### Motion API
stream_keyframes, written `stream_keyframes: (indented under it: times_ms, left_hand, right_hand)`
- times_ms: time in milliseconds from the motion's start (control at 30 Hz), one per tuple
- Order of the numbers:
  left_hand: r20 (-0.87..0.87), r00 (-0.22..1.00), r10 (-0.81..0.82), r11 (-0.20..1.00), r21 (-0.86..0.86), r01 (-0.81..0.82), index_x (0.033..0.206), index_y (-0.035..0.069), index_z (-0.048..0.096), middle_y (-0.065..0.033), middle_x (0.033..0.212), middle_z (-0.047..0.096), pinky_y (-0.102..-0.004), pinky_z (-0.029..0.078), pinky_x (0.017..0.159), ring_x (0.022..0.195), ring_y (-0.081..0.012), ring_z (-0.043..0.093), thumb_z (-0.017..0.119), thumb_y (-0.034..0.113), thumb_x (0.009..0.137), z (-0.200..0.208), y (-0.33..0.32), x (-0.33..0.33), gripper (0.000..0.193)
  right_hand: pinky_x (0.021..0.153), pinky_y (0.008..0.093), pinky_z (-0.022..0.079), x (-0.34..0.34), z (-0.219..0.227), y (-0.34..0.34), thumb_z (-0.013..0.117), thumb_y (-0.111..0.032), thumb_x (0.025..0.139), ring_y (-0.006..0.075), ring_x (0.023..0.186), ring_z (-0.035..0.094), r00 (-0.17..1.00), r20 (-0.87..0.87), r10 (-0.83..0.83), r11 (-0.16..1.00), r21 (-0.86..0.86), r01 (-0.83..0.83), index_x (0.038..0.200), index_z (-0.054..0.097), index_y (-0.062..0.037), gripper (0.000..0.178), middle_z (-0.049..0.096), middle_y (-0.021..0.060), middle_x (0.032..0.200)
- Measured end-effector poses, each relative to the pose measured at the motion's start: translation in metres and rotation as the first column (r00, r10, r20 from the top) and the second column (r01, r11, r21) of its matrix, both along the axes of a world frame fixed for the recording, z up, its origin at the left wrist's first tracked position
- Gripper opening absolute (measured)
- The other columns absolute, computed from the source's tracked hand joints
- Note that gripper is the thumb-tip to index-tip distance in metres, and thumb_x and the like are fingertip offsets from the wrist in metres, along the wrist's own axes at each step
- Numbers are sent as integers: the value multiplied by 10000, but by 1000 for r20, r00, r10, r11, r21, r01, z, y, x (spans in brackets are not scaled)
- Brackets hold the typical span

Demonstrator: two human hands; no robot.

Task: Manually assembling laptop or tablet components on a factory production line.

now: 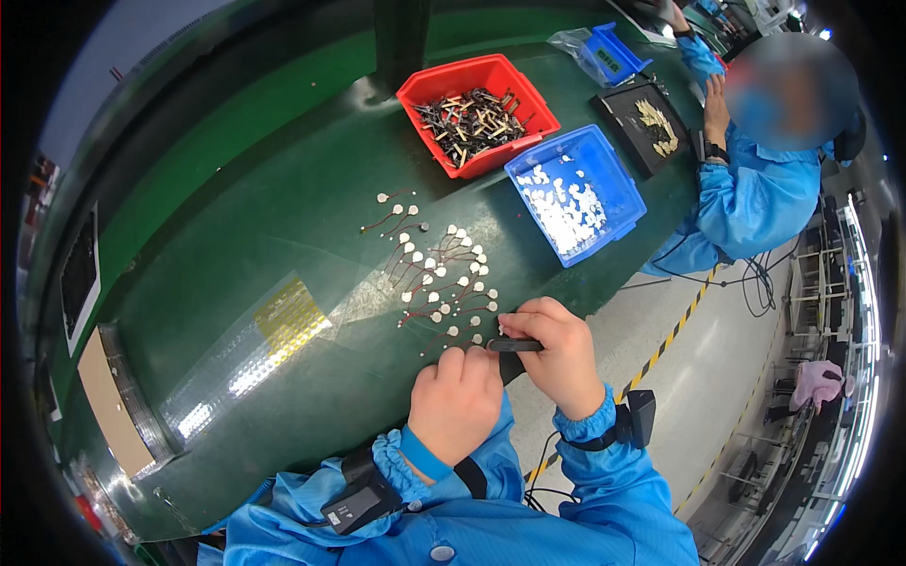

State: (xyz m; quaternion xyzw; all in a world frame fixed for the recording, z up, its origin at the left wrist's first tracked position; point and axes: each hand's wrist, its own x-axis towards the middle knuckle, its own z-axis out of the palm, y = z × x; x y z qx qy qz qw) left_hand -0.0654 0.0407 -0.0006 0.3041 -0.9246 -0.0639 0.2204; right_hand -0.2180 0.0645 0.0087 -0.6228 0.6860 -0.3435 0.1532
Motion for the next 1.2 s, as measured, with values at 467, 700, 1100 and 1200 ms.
stream_keyframes:
  times_ms: [467, 700, 1100, 1200]
  left_hand:
    - [8, 1000, 19, 1000, -16, -19, 897, 36, 619, -3, 711, 444, -258, 348, 468, 703, -152, 450, 543, 143, 678, -3, 2, 1, 256]
    - [41, 999, 14, 1000, 4, -14, 922, 45, 626, -5, 689, 435, -261, 344, 457, 688, -154, 451, 540, 147, 687, -3, 1, 4, 270]
    - [10, 999, 32, 998, 50, -32, 911, 65, 624, 10, 668, 441, -261, 355, 442, 680, -150, 463, 546, 150, 723, -3, 1, 4, 220]
    - [0, 999, 43, 998, 48, -43, 915, 79, 626, 13, 661, 443, -268, 362, 436, 668, -150, 465, 549, 151, 725, -3, 1, 4, 217]
  right_hand:
    - [515, 309, 468, 4, 5, -7, 680, -59, 624, 236, 590, 573, 981, -193, 4, 999, -49, -14, 762, 632, -60, 145, 557, 50, 733]
    - [501, 309, 456, 13, 5, -14, 709, -38, 549, 242, 569, 564, 958, -286, 2, 1000, -14, -6, 691, 610, -45, 173, 553, 73, 691]
    - [464, 306, 424, -1, 5, -2, 681, -6, 562, 218, 546, 537, 964, -251, 86, 990, -85, -110, 703, 556, -62, 197, 531, 57, 705]
    - [458, 301, 427, -1, 3, -1, 673, -19, 578, 208, 542, 540, 912, -384, 144, 976, -95, -194, 723, 572, -72, 184, 536, 40, 701]
